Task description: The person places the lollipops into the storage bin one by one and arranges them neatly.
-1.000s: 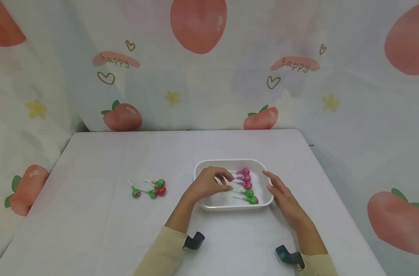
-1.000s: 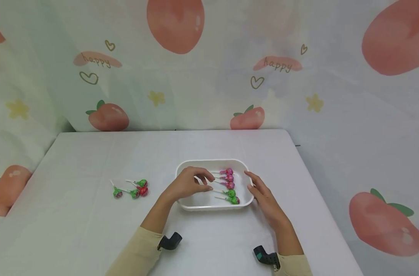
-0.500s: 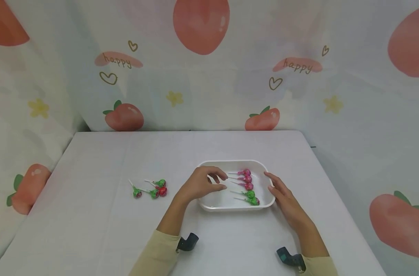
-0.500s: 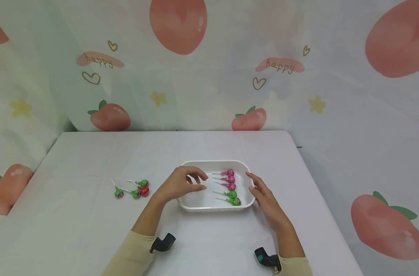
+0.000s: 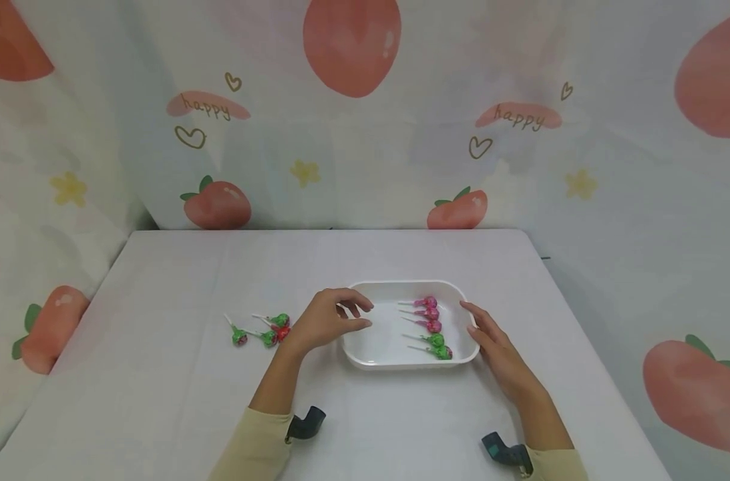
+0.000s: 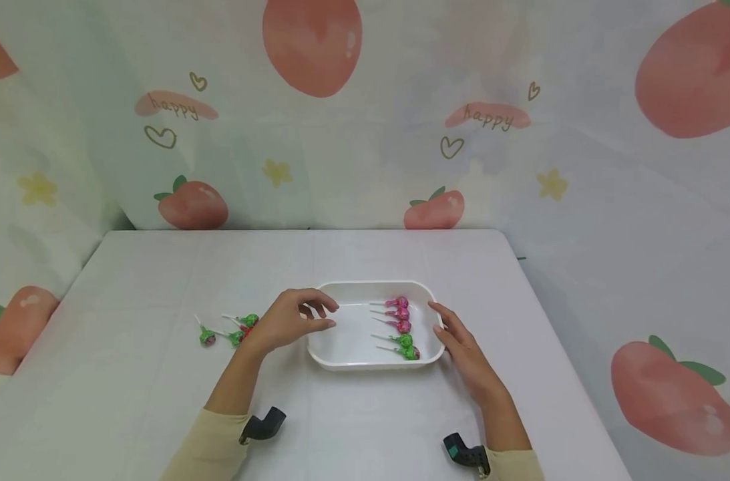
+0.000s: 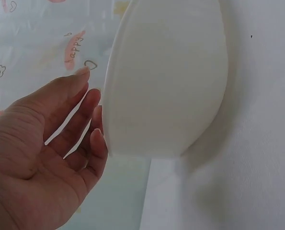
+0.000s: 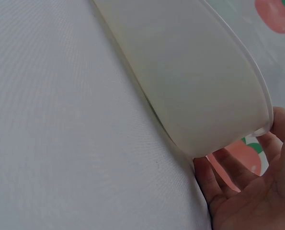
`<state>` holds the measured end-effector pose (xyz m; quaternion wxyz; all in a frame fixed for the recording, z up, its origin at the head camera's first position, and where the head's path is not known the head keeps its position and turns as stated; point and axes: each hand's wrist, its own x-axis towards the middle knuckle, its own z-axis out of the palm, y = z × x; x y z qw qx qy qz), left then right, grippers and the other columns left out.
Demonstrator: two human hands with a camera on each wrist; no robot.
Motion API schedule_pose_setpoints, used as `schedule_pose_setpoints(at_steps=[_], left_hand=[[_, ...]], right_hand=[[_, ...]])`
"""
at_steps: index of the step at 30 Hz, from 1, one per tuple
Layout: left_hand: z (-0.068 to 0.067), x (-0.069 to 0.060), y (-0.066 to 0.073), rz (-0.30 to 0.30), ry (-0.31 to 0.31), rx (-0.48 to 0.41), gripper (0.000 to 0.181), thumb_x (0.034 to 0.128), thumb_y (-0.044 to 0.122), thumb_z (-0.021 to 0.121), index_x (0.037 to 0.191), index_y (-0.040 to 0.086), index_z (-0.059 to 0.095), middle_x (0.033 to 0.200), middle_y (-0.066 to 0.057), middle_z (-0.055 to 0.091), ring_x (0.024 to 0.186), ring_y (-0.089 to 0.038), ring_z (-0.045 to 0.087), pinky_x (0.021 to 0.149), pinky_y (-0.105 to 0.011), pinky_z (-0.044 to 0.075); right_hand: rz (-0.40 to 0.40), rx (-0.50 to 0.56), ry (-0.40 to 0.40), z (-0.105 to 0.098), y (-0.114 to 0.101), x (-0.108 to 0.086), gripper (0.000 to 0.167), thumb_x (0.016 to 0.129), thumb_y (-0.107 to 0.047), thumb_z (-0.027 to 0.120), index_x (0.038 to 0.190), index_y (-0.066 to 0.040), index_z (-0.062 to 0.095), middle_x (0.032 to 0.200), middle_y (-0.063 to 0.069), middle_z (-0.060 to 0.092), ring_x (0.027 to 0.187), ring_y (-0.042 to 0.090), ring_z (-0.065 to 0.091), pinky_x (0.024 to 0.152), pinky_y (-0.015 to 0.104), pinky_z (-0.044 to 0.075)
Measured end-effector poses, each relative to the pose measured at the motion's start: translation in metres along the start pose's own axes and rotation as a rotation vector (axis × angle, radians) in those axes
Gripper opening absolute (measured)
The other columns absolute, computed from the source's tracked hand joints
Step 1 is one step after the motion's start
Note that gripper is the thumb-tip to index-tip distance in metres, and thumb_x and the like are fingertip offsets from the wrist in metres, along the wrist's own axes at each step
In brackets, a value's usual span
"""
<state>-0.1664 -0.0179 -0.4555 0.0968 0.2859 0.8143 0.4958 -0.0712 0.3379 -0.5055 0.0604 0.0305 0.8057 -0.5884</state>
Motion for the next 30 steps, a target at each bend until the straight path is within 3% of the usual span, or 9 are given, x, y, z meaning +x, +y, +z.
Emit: schedule_pose_setpoints(at_steps=[9,16,22,25,28,30], left_hand=[[-0.016,-0.019,-0.014,-0.066,0.087,-0.031,0.025,0.0891,0.010,0.082,0.113,0.007,0.076,0.104,-0.004,0.074,0.090,-0.014,0.064,0.081,-0.036,0.055],[-0.032,-0.031,-0.029,-0.104,0.117,0.019,0.027,0.0886,0.009,0.082,0.115,0.011,0.076,0.100,0.003,0.072,0.090,-0.014,0.065,0.083,-0.037,0.054],[-0.055,-0.046,-0.043,-0.177,0.128,0.041,0.026,0.0902,0.011,0.081,0.116,0.009,0.075,0.104,-0.004,0.072,0.084,-0.017,0.065,0.074,-0.035,0.055],[-0.068,-0.054,-0.050,-0.206,0.142,0.066,0.025,0.0908,0.010,0.080,0.115,0.009,0.075,0.104,-0.004,0.072,0.085,-0.018,0.065,0.076,-0.038,0.056],[-0.081,-0.063,-0.056,-0.212,0.152,0.101,0.024,0.0911,0.010,0.080,0.114,0.008,0.075,0.105,-0.001,0.072,0.094,-0.018,0.065,0.086,-0.041,0.053],[-0.088,-0.069,-0.059,-0.230,0.152,0.116,0.024,0.0913,0.013,0.080,0.114,0.009,0.075,0.104,0.000,0.072,0.096,-0.019,0.065,0.084,-0.043,0.053]], right_hand=[[-0.001,-0.015,0.010,-0.001,0.001,-0.002,0.053,0.112,-0.038,0.045,0.162,-0.029,0.033,0.172,0.005,0.010,0.156,0.038,0.003,0.116,0.066,0.015],[-0.009,-0.018,0.010,0.000,0.002,-0.001,0.054,0.111,-0.042,0.045,0.162,-0.030,0.033,0.172,0.005,0.009,0.156,0.036,0.005,0.117,0.065,0.015],[-0.016,-0.025,0.010,0.000,0.002,0.000,0.054,0.111,-0.042,0.045,0.162,-0.030,0.033,0.172,0.006,0.011,0.156,0.037,0.006,0.116,0.066,0.016],[-0.017,-0.027,0.010,0.000,0.002,-0.001,0.054,0.111,-0.042,0.045,0.162,-0.030,0.033,0.172,0.006,0.010,0.156,0.038,0.005,0.116,0.067,0.016],[-0.014,-0.023,0.010,0.000,0.002,-0.001,0.054,0.111,-0.042,0.045,0.162,-0.031,0.033,0.172,0.006,0.009,0.156,0.038,0.004,0.116,0.067,0.015],[-0.014,-0.017,0.008,0.000,0.002,0.000,0.053,0.111,-0.042,0.045,0.162,-0.030,0.033,0.172,0.006,0.009,0.156,0.038,0.003,0.116,0.067,0.015]])
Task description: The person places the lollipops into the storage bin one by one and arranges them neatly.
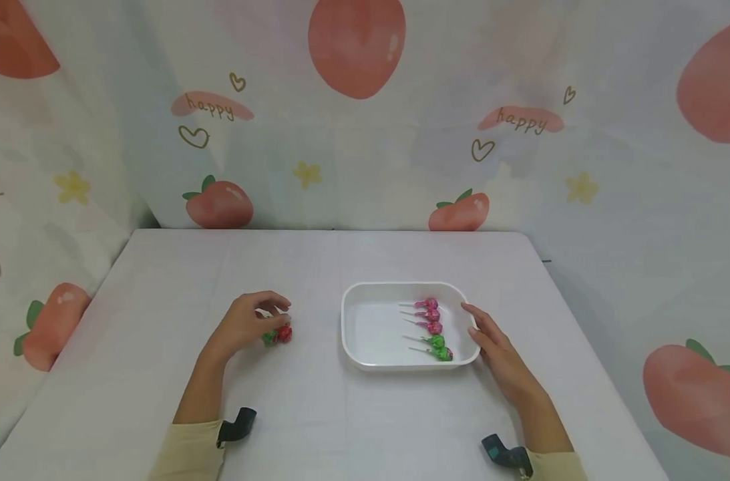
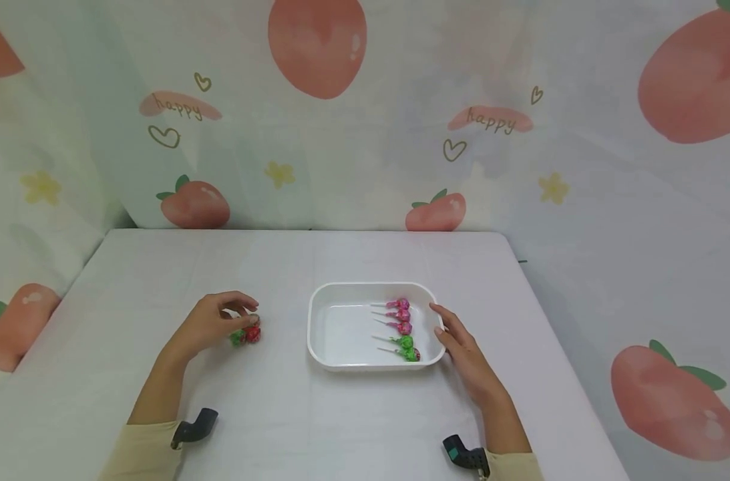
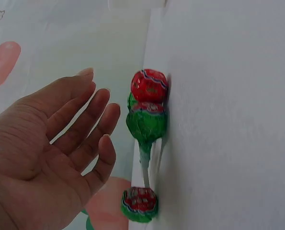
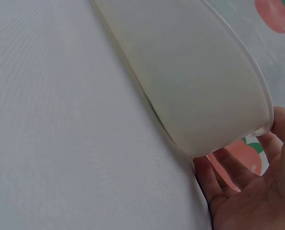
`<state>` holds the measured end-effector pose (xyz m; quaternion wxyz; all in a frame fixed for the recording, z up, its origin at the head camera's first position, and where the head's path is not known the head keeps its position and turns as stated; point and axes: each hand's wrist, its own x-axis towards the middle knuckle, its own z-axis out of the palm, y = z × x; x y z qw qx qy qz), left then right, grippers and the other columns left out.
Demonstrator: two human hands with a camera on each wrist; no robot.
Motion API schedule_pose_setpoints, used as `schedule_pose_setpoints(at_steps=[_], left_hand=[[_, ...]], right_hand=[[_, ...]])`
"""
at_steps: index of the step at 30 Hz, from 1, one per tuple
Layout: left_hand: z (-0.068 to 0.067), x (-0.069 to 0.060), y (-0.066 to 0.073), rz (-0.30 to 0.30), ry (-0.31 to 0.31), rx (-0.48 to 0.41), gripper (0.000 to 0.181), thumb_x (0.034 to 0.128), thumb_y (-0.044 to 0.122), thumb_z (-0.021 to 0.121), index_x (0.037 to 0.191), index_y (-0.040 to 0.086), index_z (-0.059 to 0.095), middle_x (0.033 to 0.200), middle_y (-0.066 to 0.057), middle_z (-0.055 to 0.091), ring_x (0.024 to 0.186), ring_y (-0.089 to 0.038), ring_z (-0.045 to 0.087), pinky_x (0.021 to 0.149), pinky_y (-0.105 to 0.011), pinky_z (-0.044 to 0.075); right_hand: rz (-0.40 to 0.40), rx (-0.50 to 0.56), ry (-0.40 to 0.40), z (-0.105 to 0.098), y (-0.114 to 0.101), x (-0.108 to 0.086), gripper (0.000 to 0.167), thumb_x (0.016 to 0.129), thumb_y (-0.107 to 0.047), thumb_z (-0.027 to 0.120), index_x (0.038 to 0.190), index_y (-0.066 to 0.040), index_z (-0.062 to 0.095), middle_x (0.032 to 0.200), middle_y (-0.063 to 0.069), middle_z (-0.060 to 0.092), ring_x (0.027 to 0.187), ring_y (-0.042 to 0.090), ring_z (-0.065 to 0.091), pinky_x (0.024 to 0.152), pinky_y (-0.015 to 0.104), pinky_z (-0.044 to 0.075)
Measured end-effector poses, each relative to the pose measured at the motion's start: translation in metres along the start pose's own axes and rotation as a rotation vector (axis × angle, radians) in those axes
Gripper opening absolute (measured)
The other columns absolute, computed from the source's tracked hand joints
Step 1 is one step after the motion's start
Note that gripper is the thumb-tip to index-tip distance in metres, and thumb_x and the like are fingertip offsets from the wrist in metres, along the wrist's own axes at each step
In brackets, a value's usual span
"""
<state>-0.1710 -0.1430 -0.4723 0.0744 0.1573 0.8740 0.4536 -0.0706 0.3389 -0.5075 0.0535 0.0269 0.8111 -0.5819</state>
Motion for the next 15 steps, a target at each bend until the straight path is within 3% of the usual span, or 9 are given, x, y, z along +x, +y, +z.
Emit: schedule_pose_setpoints(at_steps=[4,9,15], left_hand=[[-0.012,-0.007,-0.012,-0.030,-0.012,0.039,0.022,0.0927,0.018,0.080,0.114,0.012,0.075,0.104,0.003,0.071,0.098,-0.021,0.064,0.077,-0.040,0.052],[-0.022,-0.014,-0.024,-0.060,-0.021,0.008,0.021,0.0935,0.014,0.078,0.114,0.011,0.075,0.101,-0.003,0.070,0.096,-0.026,0.064,0.067,-0.037,0.057],[-0.028,-0.021,-0.032,-0.088,-0.036,-0.014,0.021,0.0942,0.013,0.077,0.114,0.010,0.074,0.098,-0.004,0.070,0.087,-0.023,0.067,0.068,-0.036,0.059]], right_hand=[[-0.002,0.013,-0.008,0.000,0.001,0.001,0.053,0.112,-0.040,0.044,0.163,-0.029,0.032,0.172,0.005,0.008,0.156,0.036,0.003,0.117,0.065,0.014],[-0.003,0.017,-0.008,0.001,0.001,0.001,0.053,0.112,-0.039,0.044,0.162,-0.029,0.032,0.172,0.006,0.008,0.156,0.037,0.003,0.116,0.066,0.014],[-0.005,0.011,-0.008,0.000,-0.001,0.001,0.053,0.112,-0.040,0.044,0.163,-0.029,0.031,0.172,0.006,0.007,0.156,0.037,0.003,0.116,0.066,0.014]])
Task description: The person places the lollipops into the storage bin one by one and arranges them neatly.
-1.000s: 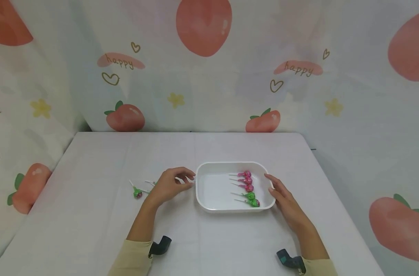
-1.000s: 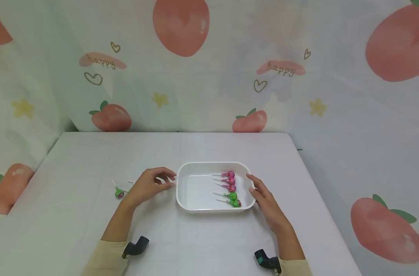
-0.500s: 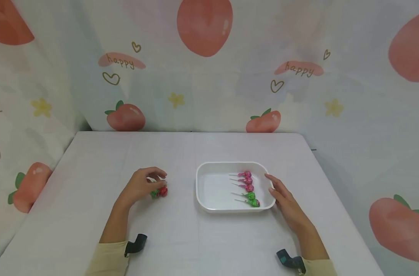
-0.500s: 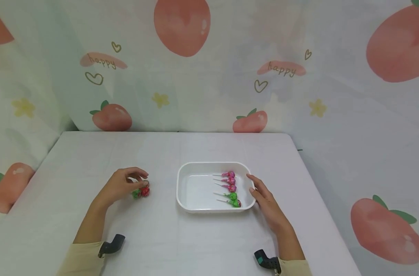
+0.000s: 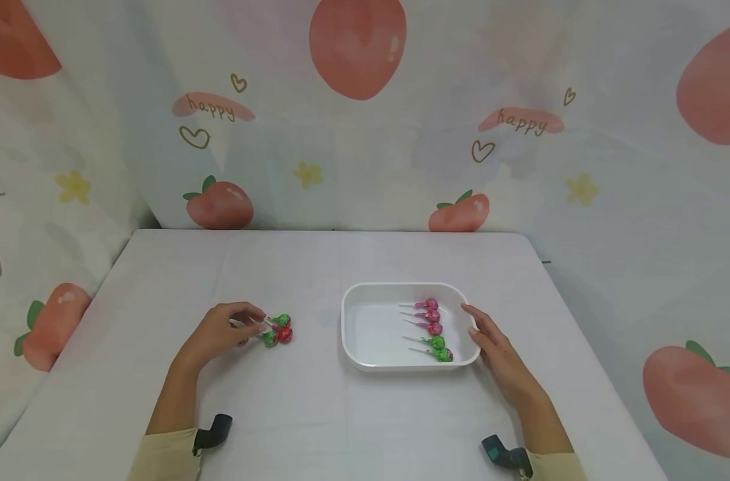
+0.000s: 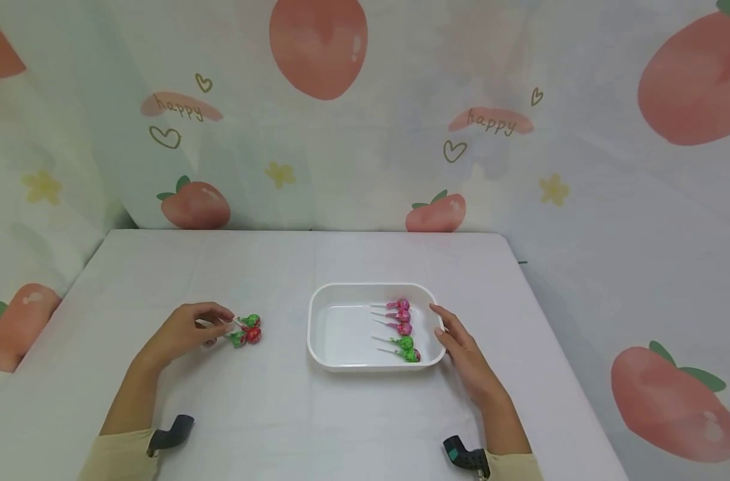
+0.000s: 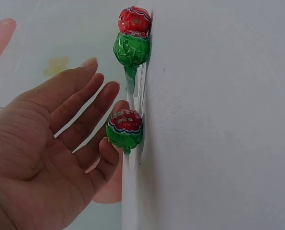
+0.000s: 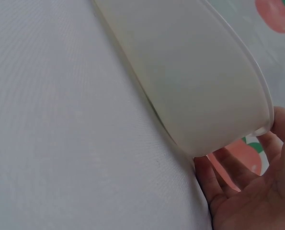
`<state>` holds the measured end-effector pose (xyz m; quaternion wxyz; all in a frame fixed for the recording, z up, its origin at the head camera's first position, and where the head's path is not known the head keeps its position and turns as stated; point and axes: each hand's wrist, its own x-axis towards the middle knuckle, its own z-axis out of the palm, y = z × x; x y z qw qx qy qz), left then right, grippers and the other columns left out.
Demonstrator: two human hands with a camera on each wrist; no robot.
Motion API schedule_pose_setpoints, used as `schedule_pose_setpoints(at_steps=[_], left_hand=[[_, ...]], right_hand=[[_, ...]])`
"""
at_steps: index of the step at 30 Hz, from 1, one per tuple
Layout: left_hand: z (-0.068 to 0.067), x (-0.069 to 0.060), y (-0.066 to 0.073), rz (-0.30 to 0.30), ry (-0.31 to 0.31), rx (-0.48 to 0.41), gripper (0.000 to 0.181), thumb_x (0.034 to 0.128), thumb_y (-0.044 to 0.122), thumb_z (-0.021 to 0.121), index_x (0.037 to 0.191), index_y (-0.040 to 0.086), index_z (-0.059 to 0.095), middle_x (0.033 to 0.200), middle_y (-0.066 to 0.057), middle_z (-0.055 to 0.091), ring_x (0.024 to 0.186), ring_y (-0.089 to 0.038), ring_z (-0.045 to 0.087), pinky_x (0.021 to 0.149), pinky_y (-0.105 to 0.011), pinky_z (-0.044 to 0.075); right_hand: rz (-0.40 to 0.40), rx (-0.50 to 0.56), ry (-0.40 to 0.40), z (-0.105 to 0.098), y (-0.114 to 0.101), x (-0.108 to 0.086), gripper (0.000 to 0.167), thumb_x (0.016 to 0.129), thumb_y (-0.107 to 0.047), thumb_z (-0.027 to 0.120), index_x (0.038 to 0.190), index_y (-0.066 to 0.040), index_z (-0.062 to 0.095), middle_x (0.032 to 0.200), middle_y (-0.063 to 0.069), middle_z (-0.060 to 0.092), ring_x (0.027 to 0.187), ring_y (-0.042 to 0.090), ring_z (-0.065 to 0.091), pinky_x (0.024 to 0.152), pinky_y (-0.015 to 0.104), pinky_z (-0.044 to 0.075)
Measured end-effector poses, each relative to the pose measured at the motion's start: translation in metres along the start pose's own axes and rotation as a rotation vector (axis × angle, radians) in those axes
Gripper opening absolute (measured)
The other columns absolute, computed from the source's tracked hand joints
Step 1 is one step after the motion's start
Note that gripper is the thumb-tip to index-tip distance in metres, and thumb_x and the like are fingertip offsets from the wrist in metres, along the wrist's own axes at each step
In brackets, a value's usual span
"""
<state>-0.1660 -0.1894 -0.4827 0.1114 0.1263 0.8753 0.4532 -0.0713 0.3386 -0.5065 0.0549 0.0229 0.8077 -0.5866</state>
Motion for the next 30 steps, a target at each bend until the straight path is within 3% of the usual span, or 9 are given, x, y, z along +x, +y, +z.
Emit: schedule_pose_setpoints(at_steps=[4,15,30], left_hand=[[-0.004,-0.005,-0.003,-0.015,0.002,0.022,0.021,0.0941,0.015,0.078,0.115,0.011,0.074,0.100,-0.003,0.071,0.085,-0.022,0.068,0.072,-0.038,0.057],[-0.014,-0.018,-0.014,-0.003,0.034,0.078,0.025,0.0914,0.012,0.080,0.115,0.010,0.075,0.109,0.000,0.073,0.105,-0.024,0.064,0.092,-0.046,0.051],[-0.019,-0.024,-0.027,-0.022,0.076,0.091,0.035,0.0826,0.014,0.089,0.115,0.009,0.076,0.107,-0.002,0.074,0.104,-0.025,0.066,0.095,-0.050,0.050]], right_hand=[[0.004,0.003,-0.003,0.001,0.001,0.000,0.054,0.111,-0.042,0.044,0.162,-0.030,0.031,0.172,0.006,0.006,0.156,0.037,0.002,0.116,0.065,0.014],[0.014,-0.007,-0.004,0.000,0.000,-0.001,0.055,0.111,-0.044,0.044,0.163,-0.030,0.031,0.173,0.005,0.006,0.156,0.036,0.001,0.116,0.066,0.013],[0.000,0.007,-0.009,-0.001,-0.003,0.000,0.054,0.112,-0.040,0.044,0.163,-0.028,0.031,0.173,0.007,0.006,0.156,0.038,0.001,0.116,0.067,0.012]])
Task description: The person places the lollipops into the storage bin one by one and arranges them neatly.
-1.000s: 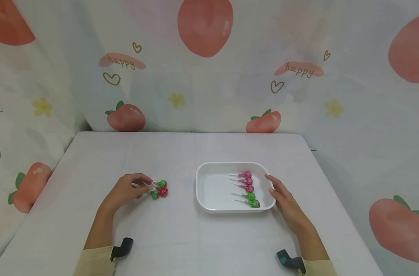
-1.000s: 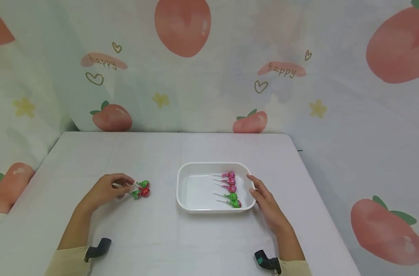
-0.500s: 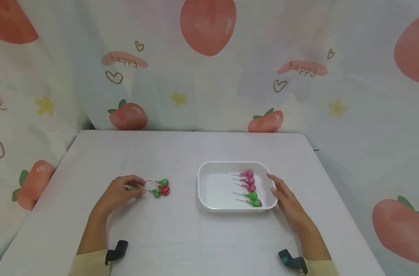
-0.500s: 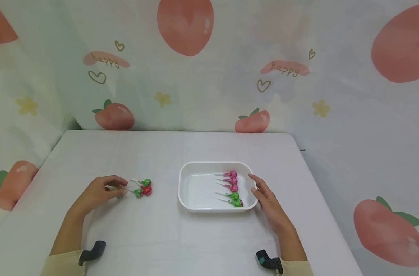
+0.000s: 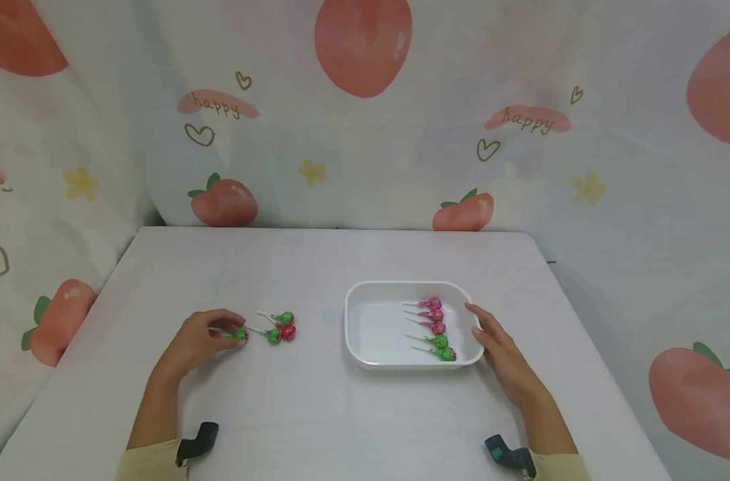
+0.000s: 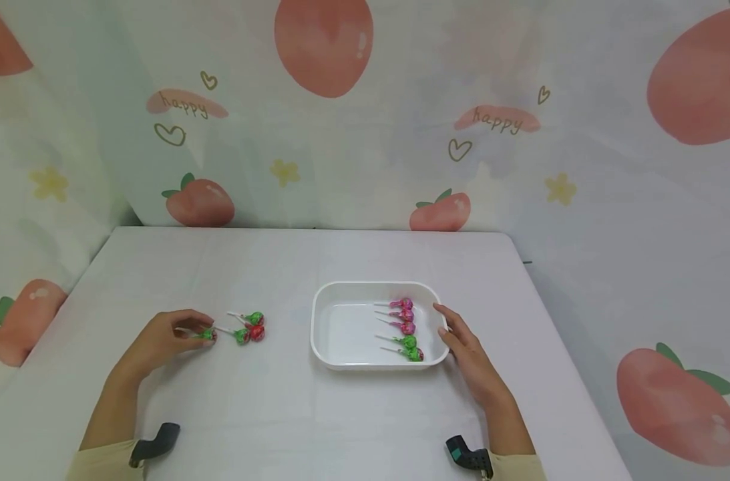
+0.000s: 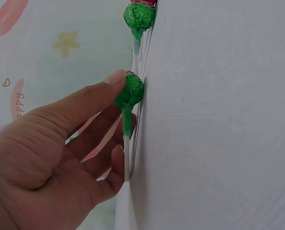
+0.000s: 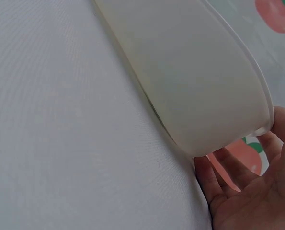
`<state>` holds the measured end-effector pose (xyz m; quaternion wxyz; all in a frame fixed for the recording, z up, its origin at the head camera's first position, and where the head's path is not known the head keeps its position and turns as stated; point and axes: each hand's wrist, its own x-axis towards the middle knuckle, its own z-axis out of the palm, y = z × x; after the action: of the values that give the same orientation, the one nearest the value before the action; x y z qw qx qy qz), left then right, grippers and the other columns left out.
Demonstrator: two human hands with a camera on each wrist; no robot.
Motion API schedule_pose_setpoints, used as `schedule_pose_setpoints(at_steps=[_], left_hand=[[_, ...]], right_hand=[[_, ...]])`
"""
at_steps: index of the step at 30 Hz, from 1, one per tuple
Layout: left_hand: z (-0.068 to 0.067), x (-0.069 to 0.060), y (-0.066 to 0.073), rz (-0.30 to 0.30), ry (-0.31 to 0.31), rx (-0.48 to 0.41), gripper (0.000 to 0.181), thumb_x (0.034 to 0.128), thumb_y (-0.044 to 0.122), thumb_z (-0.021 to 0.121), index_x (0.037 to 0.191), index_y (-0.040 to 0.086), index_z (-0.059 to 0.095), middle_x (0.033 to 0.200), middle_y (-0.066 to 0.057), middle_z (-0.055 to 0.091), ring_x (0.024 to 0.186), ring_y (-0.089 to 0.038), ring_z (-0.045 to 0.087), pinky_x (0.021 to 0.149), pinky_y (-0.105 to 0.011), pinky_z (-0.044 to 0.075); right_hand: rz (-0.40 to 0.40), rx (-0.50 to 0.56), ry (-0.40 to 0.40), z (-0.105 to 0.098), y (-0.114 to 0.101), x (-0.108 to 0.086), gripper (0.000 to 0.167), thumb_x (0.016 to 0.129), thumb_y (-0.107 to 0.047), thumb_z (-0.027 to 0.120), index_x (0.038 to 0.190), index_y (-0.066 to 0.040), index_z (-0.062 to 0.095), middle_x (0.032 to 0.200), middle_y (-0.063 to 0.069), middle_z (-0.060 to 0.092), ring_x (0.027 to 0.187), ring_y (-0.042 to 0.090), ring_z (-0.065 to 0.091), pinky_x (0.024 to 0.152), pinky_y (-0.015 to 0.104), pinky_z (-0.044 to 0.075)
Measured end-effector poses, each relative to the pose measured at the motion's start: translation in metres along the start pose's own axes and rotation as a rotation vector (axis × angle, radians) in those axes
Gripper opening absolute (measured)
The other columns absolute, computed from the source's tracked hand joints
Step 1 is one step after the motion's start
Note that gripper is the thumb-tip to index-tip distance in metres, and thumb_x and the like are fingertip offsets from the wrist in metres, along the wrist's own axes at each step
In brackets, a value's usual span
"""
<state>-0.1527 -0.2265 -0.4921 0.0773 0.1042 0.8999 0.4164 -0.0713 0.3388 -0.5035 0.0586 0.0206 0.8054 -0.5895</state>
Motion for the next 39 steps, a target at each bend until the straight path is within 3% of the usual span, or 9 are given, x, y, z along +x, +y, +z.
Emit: schedule_pose_setpoints(at_steps=[20,32,39], left_hand=[[0.003,-0.004,-0.002,-0.037,-0.005,0.024,0.031,0.0829,0.012,0.088,0.112,0.008,0.078,0.109,-0.008,0.074,0.109,-0.034,0.065,0.097,-0.053,0.050],[0.003,-0.002,0.002,0.002,0.004,0.025,0.029,0.0836,0.009,0.086,0.110,0.011,0.076,0.106,-0.004,0.073,0.104,-0.029,0.066,0.092,-0.052,0.052],[0.002,0.006,0.009,0.022,0.013,0.043,0.031,0.0860,0.007,0.083,0.116,0.010,0.076,0.106,-0.003,0.071,0.102,-0.029,0.063,0.088,-0.047,0.051]], right_hand=[[-0.006,0.004,-0.001,0.000,0.004,0.003,0.054,0.112,-0.039,0.045,0.163,-0.028,0.032,0.173,0.006,0.007,0.156,0.037,-0.001,0.116,0.066,0.012],[-0.001,0.001,0.001,-0.002,-0.003,0.004,0.054,0.112,-0.039,0.045,0.163,-0.027,0.031,0.172,0.007,0.006,0.156,0.038,-0.001,0.116,0.066,0.012],[0.015,-0.006,-0.001,-0.002,0.001,0.001,0.055,0.111,-0.043,0.045,0.163,-0.029,0.031,0.172,0.006,0.007,0.156,0.037,0.001,0.117,0.066,0.013]])
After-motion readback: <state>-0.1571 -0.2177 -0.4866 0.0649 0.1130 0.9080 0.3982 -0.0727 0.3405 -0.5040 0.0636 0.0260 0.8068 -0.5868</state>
